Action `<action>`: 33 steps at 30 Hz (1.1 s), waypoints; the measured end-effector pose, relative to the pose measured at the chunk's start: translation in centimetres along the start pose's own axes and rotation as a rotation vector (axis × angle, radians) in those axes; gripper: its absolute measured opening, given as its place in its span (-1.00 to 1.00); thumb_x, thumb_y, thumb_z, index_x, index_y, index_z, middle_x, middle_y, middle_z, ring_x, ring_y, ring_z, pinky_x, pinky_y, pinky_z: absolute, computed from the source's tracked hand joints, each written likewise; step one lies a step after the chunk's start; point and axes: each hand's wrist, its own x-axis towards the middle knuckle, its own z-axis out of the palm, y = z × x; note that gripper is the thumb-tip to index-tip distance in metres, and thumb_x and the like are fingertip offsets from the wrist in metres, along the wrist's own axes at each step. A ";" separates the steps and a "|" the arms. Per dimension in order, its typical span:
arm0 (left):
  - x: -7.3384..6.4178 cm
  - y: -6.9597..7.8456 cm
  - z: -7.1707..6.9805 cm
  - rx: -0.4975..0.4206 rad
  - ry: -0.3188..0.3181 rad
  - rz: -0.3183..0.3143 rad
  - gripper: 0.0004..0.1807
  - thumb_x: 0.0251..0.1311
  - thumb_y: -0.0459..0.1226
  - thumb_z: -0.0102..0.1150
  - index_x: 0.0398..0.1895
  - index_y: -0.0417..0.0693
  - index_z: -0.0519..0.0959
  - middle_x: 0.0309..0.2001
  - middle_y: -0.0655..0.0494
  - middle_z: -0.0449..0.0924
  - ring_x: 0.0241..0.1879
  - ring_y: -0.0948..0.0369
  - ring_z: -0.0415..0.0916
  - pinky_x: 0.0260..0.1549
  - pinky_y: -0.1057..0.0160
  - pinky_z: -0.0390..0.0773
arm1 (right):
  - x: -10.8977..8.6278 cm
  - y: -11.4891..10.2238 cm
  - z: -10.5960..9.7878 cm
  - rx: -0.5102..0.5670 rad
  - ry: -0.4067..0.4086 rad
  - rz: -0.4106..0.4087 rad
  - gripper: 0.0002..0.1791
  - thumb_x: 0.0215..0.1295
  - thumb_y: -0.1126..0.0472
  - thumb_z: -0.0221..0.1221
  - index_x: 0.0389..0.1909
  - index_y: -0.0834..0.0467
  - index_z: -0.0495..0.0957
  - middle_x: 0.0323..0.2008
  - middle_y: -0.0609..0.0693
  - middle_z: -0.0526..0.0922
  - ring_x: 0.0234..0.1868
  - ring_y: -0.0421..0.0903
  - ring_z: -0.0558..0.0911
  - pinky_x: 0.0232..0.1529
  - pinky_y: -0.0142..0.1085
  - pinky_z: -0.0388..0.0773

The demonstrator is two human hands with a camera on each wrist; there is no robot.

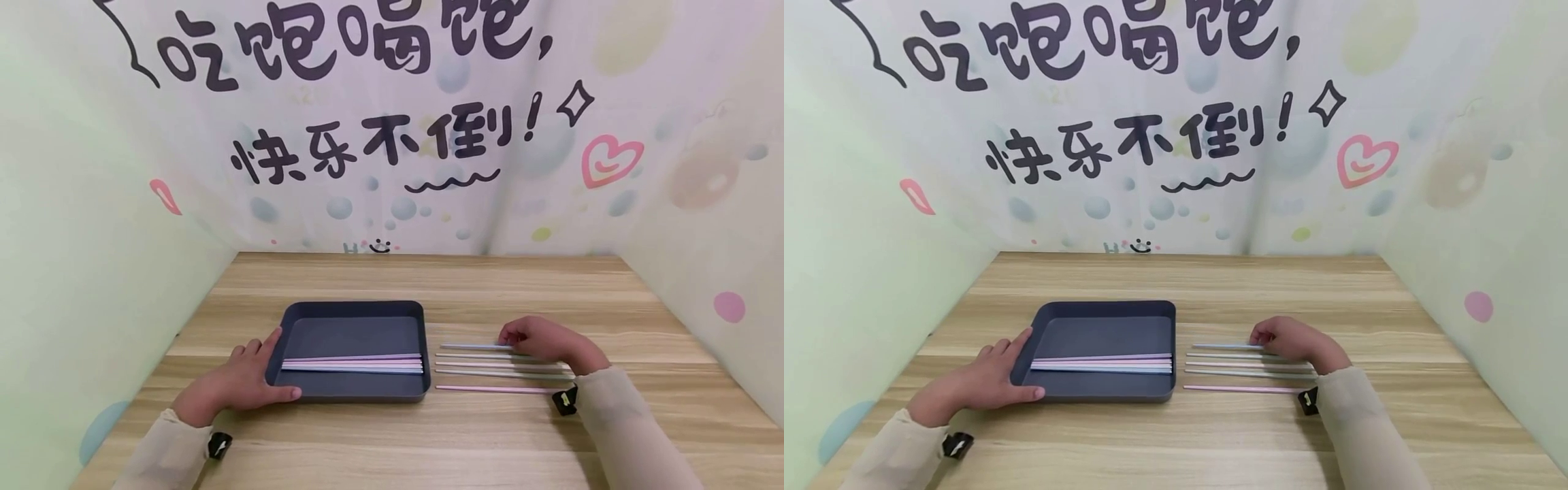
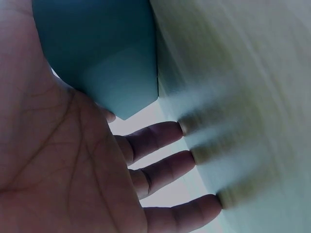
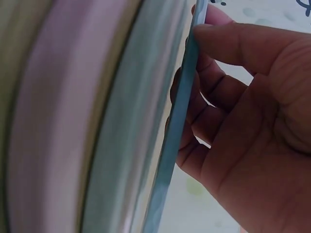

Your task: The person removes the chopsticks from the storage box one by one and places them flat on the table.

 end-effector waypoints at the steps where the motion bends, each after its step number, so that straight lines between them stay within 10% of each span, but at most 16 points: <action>1: 0.0 0.0 0.0 -0.003 0.000 0.000 0.39 -0.08 0.42 0.28 0.54 -0.32 -0.10 0.21 -0.46 0.24 0.14 -0.32 0.21 0.03 -0.25 0.39 | 0.1 0.0 0.1 0.002 -0.004 -0.003 -0.69 0.26 0.54 0.03 -0.28 0.11 0.64 -0.50 -0.13 0.43 -0.41 -0.20 0.40 -0.31 -0.30 0.35; 33: -0.3 0.4 -0.4 0.001 0.008 0.008 0.37 -0.06 0.37 0.33 0.53 -0.35 -0.09 0.18 -0.44 0.27 0.10 -0.29 0.24 0.00 -0.25 0.41 | 2.2 -2.8 0.4 -0.096 0.027 0.009 -0.71 0.26 0.54 -0.01 -0.23 0.17 0.62 -0.39 -0.08 0.52 -0.34 -0.14 0.45 -0.24 -0.20 0.43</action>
